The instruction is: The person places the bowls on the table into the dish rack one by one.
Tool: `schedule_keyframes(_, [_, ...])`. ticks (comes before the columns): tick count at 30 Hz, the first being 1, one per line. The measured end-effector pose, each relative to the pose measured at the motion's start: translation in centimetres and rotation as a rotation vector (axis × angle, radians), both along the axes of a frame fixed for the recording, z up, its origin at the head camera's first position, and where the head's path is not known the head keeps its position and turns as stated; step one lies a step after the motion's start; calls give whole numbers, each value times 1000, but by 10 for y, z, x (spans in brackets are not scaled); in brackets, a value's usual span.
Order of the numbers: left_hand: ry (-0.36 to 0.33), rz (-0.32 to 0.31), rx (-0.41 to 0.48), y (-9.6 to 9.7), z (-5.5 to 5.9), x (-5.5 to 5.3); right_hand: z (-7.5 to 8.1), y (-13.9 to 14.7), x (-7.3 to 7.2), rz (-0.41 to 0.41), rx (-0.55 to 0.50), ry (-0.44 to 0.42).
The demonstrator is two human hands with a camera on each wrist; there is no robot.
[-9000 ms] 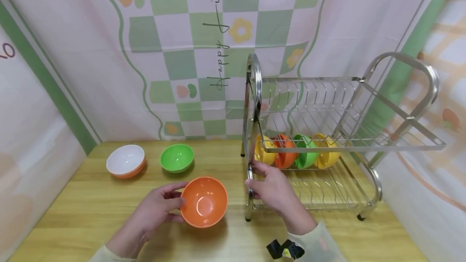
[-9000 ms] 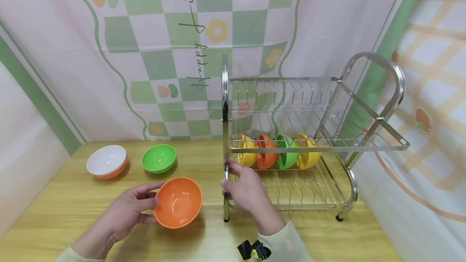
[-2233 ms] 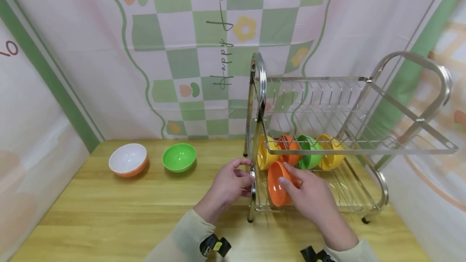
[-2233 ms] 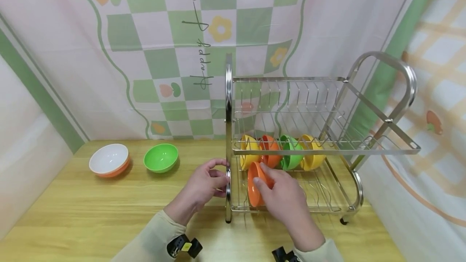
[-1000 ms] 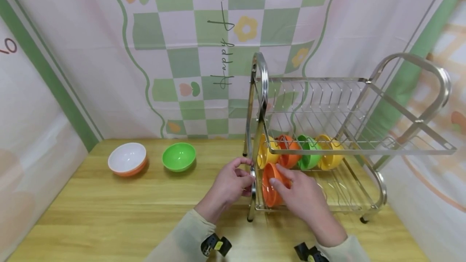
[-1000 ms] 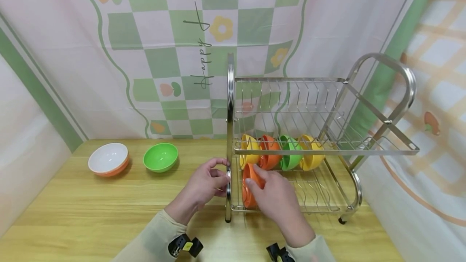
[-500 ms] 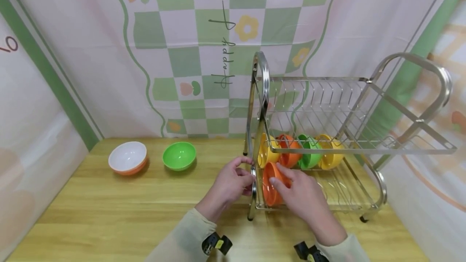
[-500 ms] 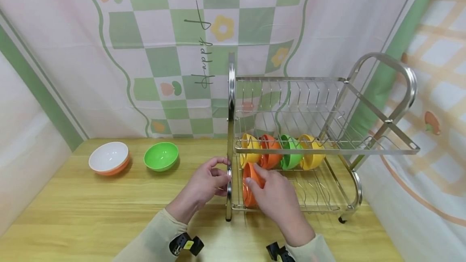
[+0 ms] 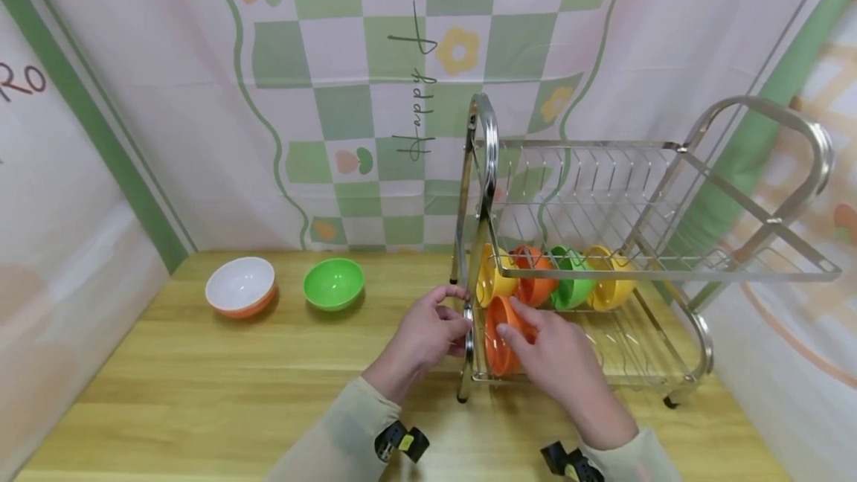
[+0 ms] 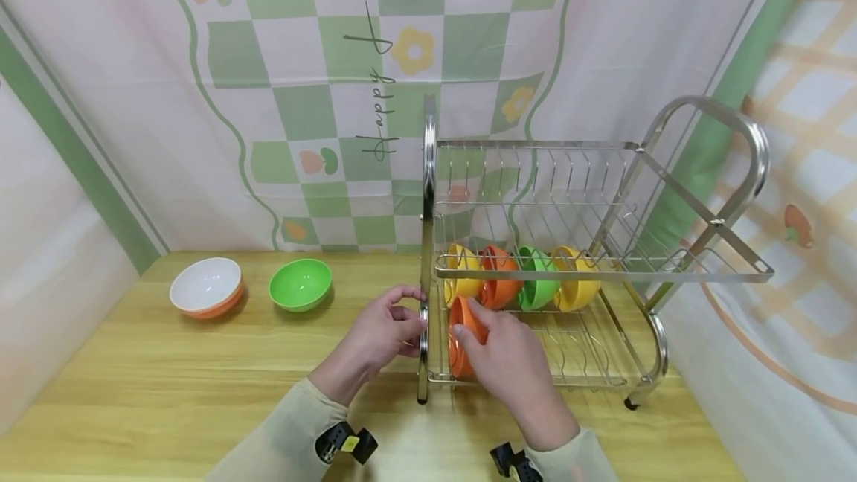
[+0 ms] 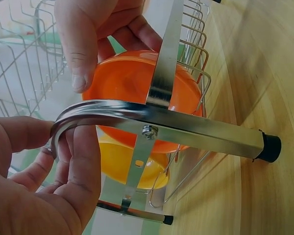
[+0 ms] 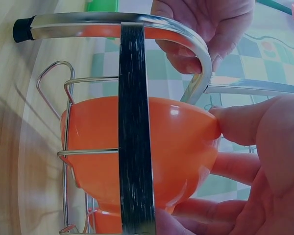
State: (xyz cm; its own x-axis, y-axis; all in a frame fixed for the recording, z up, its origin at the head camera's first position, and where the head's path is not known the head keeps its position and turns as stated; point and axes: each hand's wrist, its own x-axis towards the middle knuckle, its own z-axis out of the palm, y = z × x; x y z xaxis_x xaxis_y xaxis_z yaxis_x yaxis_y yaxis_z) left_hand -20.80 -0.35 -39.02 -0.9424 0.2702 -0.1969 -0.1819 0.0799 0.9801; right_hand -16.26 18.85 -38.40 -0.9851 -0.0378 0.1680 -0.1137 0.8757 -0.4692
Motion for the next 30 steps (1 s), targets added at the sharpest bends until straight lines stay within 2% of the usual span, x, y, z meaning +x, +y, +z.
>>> schedule_keyframes(16, [2, -18, 28, -1, 0, -1, 3, -1, 1, 6, 30, -6])
schedule_keyframes(30, [9, -16, 1, -2, 1, 0, 5, -3, 2, -3, 40, -18])
